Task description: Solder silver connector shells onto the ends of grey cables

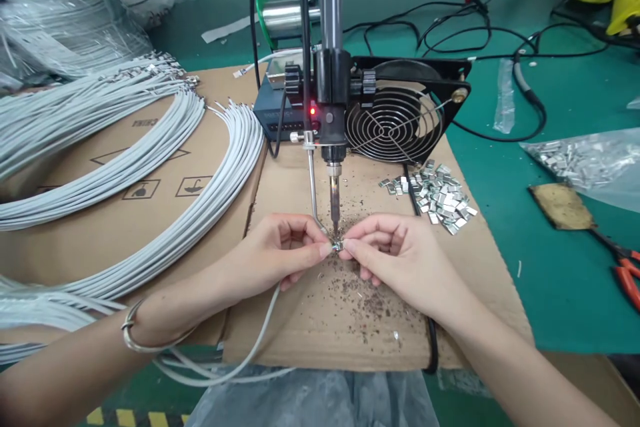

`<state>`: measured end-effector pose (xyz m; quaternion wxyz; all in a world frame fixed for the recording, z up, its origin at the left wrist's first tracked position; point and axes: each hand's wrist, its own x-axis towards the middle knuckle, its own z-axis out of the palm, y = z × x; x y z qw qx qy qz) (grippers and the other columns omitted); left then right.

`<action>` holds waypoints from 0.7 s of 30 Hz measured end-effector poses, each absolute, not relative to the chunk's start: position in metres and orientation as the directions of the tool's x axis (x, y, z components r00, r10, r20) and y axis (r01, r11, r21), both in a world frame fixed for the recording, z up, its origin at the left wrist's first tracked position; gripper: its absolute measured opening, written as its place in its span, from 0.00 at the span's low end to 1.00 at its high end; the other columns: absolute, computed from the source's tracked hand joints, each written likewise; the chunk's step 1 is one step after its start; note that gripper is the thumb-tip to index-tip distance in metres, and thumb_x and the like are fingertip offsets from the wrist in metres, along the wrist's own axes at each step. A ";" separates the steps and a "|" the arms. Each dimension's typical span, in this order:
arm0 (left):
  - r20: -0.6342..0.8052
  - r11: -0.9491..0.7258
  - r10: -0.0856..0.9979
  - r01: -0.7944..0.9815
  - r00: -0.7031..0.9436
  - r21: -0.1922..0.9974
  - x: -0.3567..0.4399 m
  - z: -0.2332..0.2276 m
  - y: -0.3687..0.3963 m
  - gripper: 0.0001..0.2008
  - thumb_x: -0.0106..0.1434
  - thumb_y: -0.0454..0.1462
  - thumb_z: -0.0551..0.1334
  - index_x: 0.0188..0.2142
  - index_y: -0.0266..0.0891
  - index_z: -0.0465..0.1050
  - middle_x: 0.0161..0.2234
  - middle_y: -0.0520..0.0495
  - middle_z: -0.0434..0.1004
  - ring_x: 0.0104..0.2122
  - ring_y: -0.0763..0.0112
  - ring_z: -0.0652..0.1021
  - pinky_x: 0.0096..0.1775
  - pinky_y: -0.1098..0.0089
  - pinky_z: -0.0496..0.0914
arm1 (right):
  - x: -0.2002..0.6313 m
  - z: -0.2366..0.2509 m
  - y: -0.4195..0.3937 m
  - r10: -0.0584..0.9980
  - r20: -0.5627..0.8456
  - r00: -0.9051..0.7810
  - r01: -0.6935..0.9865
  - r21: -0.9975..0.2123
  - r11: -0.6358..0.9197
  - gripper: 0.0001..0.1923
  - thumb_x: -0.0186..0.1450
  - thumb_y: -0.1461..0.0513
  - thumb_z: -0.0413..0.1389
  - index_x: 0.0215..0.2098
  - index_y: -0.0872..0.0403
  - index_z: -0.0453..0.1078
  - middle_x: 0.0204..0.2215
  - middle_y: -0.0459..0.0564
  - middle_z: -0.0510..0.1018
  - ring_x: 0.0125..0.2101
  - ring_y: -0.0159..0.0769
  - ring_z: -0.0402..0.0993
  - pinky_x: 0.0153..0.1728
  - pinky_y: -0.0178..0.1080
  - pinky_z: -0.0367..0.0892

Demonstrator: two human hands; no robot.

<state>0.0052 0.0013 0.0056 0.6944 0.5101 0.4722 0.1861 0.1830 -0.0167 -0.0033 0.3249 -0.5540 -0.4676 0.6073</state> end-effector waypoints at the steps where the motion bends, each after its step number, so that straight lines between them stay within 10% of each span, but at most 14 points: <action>1: -0.468 0.414 0.738 0.222 0.485 0.883 0.005 0.006 0.001 0.06 0.56 0.35 0.60 0.25 0.34 0.67 0.13 0.58 0.61 0.13 0.82 0.62 0.15 0.81 0.59 | 0.183 -0.004 -0.017 0.916 -0.363 -0.171 0.125 -0.930 -0.345 0.05 0.51 0.62 0.63 0.25 0.55 0.72 0.19 0.48 0.78 0.13 0.25 0.66 0.12 0.26 0.64; 21: -0.456 0.358 0.731 0.285 0.507 0.889 0.004 0.002 -0.012 0.08 0.56 0.39 0.60 0.27 0.34 0.67 0.16 0.58 0.60 0.15 0.82 0.63 0.16 0.81 0.60 | 0.179 -0.011 -0.024 0.956 -0.172 -0.237 0.297 -0.950 -0.097 0.06 0.60 0.61 0.55 0.28 0.56 0.71 0.19 0.45 0.69 0.19 0.30 0.63 0.19 0.33 0.60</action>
